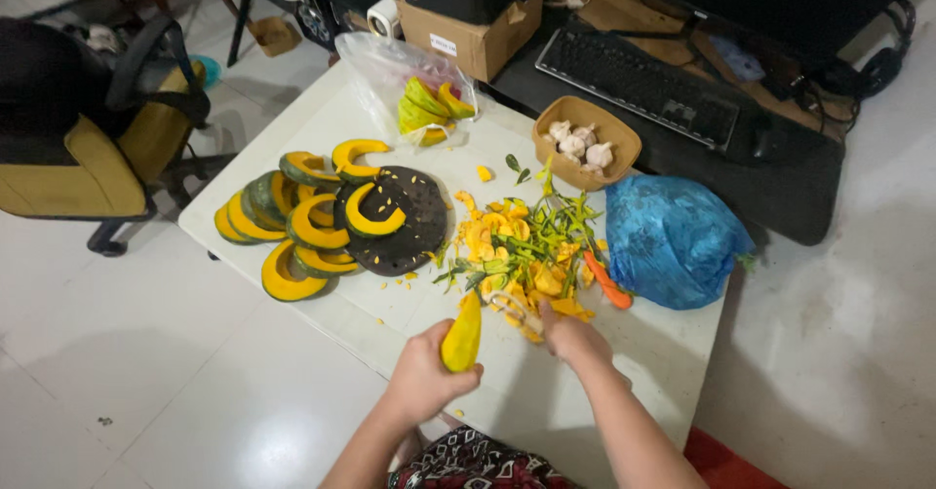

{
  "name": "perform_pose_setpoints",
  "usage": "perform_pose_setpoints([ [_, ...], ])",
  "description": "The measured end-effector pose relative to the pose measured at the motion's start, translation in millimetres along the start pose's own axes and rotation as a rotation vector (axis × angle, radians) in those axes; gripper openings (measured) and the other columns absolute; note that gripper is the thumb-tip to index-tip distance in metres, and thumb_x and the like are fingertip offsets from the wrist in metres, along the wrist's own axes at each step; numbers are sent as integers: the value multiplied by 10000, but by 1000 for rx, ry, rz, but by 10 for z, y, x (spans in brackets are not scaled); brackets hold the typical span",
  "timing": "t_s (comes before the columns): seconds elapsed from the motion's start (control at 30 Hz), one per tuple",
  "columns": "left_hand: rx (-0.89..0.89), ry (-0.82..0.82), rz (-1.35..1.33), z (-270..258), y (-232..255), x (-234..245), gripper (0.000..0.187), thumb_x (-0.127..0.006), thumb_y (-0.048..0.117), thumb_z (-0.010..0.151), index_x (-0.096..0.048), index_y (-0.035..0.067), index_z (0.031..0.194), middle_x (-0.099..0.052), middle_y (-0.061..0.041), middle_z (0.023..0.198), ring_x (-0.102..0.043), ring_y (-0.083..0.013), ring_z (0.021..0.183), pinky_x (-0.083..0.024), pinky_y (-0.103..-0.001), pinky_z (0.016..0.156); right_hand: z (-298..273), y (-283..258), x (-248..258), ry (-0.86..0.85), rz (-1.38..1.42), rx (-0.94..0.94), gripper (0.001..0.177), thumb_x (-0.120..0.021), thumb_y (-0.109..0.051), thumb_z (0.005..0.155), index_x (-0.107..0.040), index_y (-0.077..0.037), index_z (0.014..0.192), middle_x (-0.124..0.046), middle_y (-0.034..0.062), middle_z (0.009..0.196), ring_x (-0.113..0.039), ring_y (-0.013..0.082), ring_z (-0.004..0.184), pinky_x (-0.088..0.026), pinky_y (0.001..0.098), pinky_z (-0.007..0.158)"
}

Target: The person peels the green skin off several crescent-shaped pumpkin slices using a vegetable peeler. The peeled slices are placed on a black cutting board, and the peels accumulate on the table.

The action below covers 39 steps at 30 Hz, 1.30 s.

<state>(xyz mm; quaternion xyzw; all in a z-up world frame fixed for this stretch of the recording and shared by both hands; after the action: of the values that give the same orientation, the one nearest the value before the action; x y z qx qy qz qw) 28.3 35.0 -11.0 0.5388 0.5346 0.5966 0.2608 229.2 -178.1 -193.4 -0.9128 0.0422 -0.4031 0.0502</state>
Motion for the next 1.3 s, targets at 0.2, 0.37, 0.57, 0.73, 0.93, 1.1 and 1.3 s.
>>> perform_pose_setpoints([
  [0.2,-25,-81,354,382,-97,23,462,-814,304,679,-648,61,1035,-723,-179,793,-692,-368,811,-461,-431,934,-104,-247,117,-132,597,115,737,-529,-772,890,-631,-59,734,-554,48,577,-475,154,404,-391,352,440],
  [0.37,-57,-55,396,925,-396,237,622,-803,211,652,-595,102,1228,-647,-190,1137,-582,-398,1081,-463,-467,940,-33,-609,313,-156,728,213,432,-745,-447,860,-605,-90,1060,-552,33,625,-503,146,454,-418,336,421],
  [0.57,-276,28,748,2122,-724,874,414,-671,31,721,-711,132,1120,-573,-164,1220,-543,-381,1177,-498,-438,993,402,-1009,368,-207,883,244,416,-729,-174,854,-573,-53,1221,-581,47,662,-527,152,485,-415,335,417],
  [0.73,-174,86,1144,3350,-783,1442,248,-635,161,854,-707,180,1090,-490,-121,1349,-482,-362,1284,-490,-509,935,800,-1601,610,-200,927,174,527,-711,-159,861,-494,-180,1341,-592,52,653,-516,165,485,-405,333,436],
  [0.93,-302,415,1192,4534,-928,1783,290,-619,133,846,-682,181,1125,-425,-157,1456,-440,-526,1276,-492,-512,950,1253,-2344,900,-223,932,283,329,-688,-141,877,-595,-61,1182,-586,43,679,-528,146,493,-427,323,427],
  [1.1,-369,377,1292,5126,-1479,1657,307,-590,157,923,-618,148,1228,-436,-172,1486,-448,-549,1289,-486,-465,1021,1553,-2778,963,-235,920,332,220,-672,-138,895,-578,-49,1073,-584,47,692,-540,167,481,-433,337,416],
  [1.3,-284,121,1439,5295,-2068,1654,466,-603,158,842,-524,130,1301,-403,-197,1502,-479,-410,1310,-437,-436,1102,1602,-3051,1010,-265,901,276,220,-685,-176,911,-578,-74,1074,-583,31,725,-537,137,530,-440,320,482],
])
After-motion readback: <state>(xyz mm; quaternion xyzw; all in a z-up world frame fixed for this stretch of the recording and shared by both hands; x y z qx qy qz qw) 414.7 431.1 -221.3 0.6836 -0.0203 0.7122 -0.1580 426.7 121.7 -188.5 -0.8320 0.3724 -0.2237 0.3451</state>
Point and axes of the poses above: each hand's wrist, its own z-axis towards the middle knuckle, its own x-axis out of the back of the hand, y = z × x, the point moved 5 cm from there along z, towards the middle knuckle
